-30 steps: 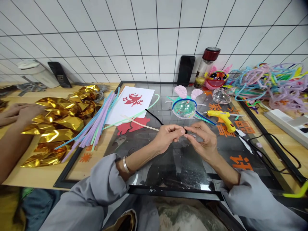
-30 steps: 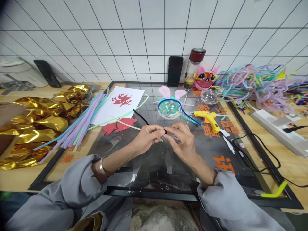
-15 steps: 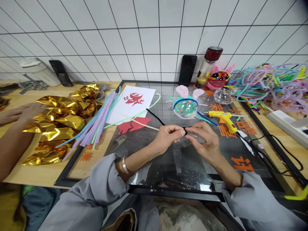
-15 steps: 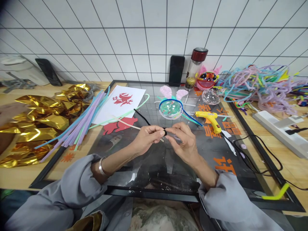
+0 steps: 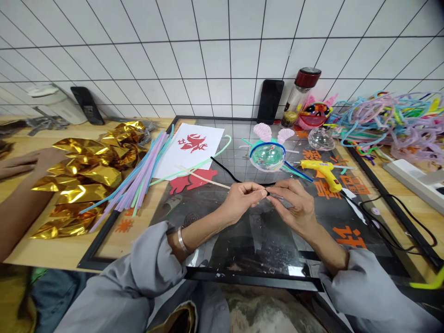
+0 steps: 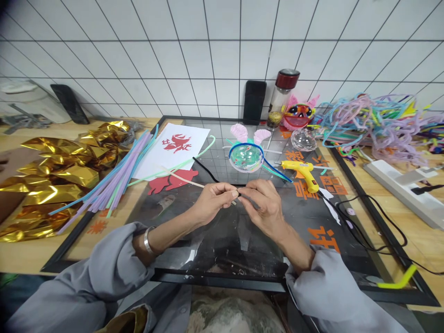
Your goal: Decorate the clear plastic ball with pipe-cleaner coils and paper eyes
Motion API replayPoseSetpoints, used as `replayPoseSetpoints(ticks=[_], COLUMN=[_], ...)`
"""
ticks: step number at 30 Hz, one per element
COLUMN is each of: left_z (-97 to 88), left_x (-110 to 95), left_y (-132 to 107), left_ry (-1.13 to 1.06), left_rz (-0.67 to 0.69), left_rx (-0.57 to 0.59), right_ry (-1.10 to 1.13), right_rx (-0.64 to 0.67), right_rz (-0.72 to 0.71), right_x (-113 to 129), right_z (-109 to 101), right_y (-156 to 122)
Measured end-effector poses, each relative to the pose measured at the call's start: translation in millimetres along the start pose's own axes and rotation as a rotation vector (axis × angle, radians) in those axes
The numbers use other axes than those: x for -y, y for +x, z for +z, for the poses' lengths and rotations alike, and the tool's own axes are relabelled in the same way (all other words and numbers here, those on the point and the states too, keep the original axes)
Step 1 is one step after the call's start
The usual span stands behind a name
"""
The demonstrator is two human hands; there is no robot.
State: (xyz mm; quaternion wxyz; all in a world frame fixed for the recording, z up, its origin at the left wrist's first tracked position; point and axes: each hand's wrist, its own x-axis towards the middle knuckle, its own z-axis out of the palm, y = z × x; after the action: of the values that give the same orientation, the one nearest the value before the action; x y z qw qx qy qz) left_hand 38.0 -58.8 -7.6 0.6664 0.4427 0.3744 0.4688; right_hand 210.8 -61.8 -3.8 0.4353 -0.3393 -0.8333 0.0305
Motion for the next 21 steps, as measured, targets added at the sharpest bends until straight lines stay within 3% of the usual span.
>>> replayPoseSetpoints(ticks=[11, 21], left_z=[1.5, 2.2], left_x=[-3.5, -0.2], left_y=[0.1, -0.4], left_ry=[-0.038, -0.029], left_rz=[-0.025, -0.052], left_rx=[-0.043, -0.03], right_ry=[0.11, 0.09], right_rx=[-0.011, 0.023], right_rz=[0.104, 0.099], right_x=[2.9, 1.3], right_z=[2.0, 1.2], right_y=[1.4, -0.2])
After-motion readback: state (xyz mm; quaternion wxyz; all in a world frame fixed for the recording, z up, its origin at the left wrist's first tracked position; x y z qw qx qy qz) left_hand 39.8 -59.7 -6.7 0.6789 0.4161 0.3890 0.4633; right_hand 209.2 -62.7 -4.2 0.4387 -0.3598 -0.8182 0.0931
